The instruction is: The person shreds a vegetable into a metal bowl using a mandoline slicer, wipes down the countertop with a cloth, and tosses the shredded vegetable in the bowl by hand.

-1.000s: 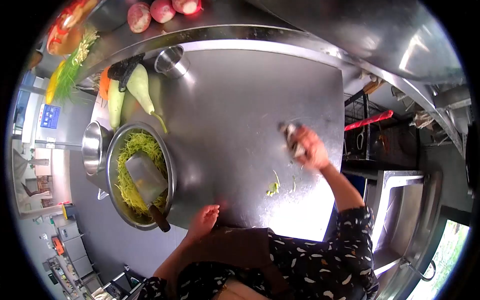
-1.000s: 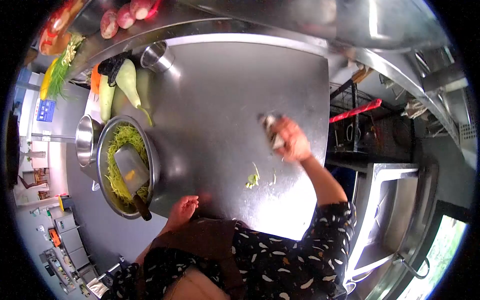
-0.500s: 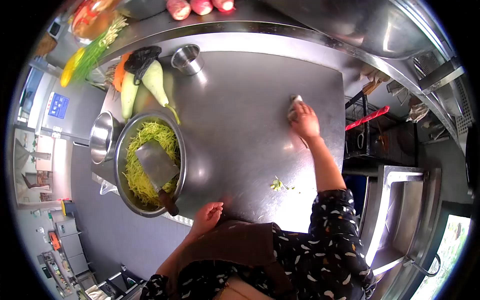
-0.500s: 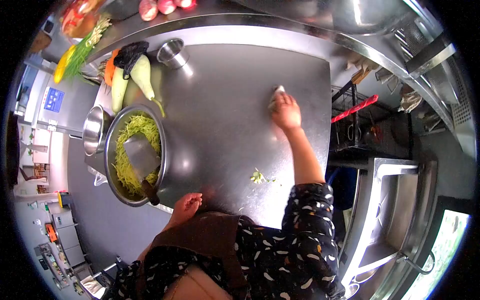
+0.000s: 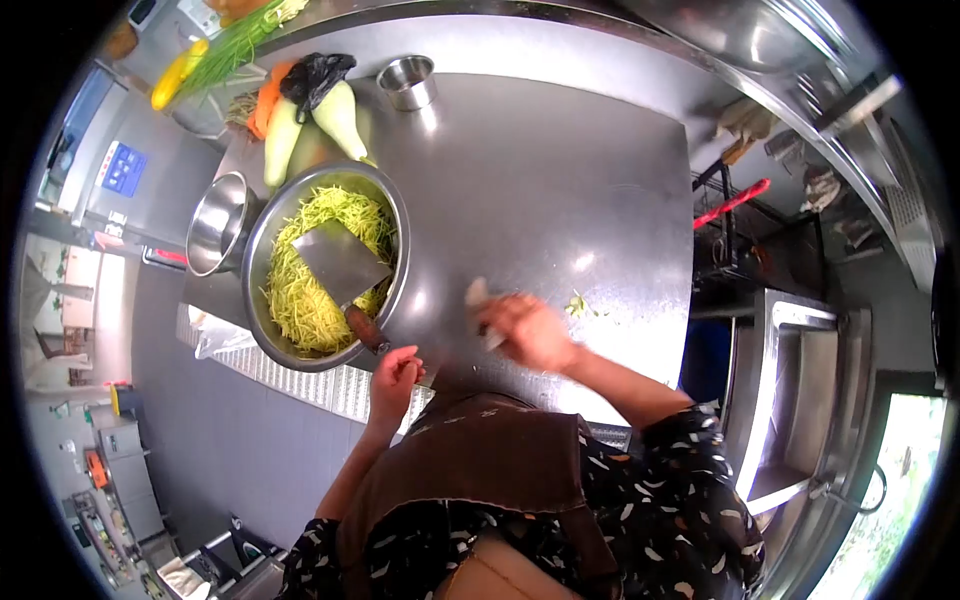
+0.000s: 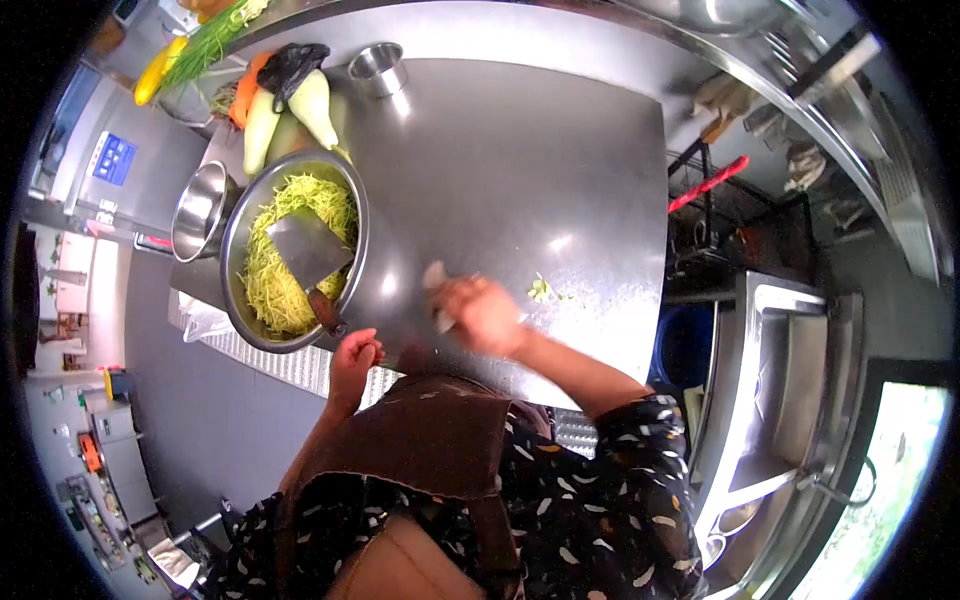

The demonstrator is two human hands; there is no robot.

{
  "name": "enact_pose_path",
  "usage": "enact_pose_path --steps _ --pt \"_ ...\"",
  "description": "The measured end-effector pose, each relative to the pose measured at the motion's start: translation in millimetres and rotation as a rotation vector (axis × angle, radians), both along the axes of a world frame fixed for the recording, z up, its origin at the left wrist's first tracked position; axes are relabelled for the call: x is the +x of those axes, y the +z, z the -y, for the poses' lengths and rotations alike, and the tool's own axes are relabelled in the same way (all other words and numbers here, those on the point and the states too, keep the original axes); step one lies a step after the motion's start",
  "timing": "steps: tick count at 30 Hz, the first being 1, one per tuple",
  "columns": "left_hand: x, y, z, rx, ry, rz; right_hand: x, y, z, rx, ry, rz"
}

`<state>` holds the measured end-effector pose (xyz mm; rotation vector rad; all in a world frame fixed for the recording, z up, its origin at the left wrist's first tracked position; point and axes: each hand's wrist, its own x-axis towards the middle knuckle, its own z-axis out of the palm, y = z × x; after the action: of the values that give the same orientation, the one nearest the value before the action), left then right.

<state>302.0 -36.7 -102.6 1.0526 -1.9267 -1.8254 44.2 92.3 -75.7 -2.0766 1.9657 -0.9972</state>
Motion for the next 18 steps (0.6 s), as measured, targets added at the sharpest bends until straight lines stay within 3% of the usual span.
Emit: enact_pose_path --steps 2,3,4,7,9,18 --pt "8.4 7.0 -2.2 0.191 0.207 -0.014 61.7 -41.4 -0.6 0.136 -0.006 0.003" --pt "12.9 11.5 -2.2 0.234 0.215 -0.030 90.7 -66.1 -1.8 0.222 0.065 -0.046" --pt "17.9 14.7 -2.5 0.238 0.196 -0.031 102.1 -61.5 -2.1 0.212 0.180 0.184" --pt "30.4 17.6 -2.8 0.268 0.144 0.028 113.0 -80.4 3.3 0.175 0.069 0.062" --pt "38.1 16.3 -1.8 0.272 0.077 0.073 113.8 -88.7 5.6 0.132 -0.139 -0.136" --pt "8.7 7.5 -17.0 0.189 -0.256 0.168 10.8 -98.5 -35.8 0.133 -1.057 -0.107"
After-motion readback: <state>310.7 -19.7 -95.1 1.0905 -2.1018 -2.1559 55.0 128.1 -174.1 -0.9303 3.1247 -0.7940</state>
